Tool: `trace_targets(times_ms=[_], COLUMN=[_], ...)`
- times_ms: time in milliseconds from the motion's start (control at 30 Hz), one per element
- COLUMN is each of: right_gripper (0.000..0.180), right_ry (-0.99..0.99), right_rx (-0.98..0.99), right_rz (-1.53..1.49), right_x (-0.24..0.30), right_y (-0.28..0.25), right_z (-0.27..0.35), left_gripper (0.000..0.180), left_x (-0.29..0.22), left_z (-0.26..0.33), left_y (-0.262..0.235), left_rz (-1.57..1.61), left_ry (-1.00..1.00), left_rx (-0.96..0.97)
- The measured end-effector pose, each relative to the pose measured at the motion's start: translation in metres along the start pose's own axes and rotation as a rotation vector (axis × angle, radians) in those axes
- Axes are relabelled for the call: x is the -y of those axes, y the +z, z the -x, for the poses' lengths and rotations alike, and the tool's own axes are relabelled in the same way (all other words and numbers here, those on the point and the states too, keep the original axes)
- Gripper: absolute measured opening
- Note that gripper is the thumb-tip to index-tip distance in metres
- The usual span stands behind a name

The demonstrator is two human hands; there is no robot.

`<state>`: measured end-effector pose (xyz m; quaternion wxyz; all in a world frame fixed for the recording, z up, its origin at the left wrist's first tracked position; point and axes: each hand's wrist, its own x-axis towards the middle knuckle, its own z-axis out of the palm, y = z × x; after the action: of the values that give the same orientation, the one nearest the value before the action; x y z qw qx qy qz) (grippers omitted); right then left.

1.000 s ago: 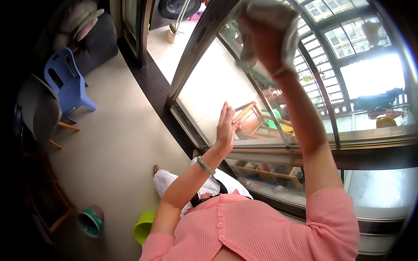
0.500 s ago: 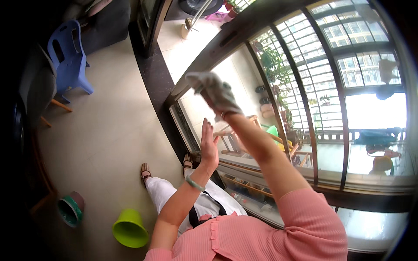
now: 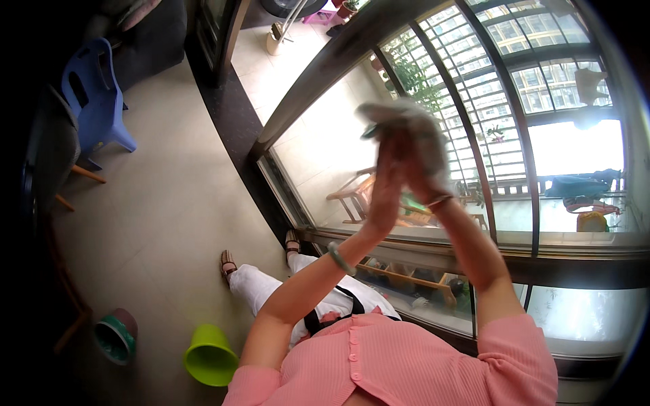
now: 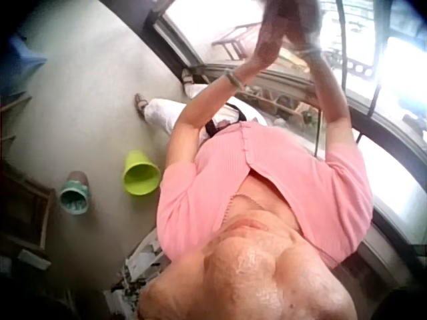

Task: The person cleans a large glass sliding door using a cloth. They wipe the glass surface repeatedly, then dip the cloth into a green bucket of water to rinse and wring it out before resuming the cleaning process.

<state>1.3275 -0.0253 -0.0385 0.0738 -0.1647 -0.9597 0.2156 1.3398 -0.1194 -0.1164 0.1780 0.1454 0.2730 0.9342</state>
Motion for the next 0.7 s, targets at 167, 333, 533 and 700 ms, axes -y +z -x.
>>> trace_targets(times_ms=[167,333,533,700], right_gripper=[0.039,0.036,0.031,0.035], right_ry=[-0.465,-0.677,-0.491,-0.037], right_rx=[-0.364,-0.598,-0.175,0.419], right_rz=[0.742,1.128,-0.176,0.14], right_x=[0.051,0.097,0.042,0.014], right_y=[-0.116,-0.129,0.033,0.094], right_z=[-0.047,-0.098,-0.125,-0.019], left_gripper=[0.057,0.058,0.071,0.055], left_x=[-0.066,-0.033,-0.006,0.02], left_z=[-0.031,-0.006,0.01,0.028], left_y=[0.038,0.026,-0.037,-0.059], left_rz=[-0.142,-0.138,-0.107,-0.143], left_ry=[0.072,-0.038,-0.211,-0.221], left_rx=[0.192,0.07,-0.357,-0.371])
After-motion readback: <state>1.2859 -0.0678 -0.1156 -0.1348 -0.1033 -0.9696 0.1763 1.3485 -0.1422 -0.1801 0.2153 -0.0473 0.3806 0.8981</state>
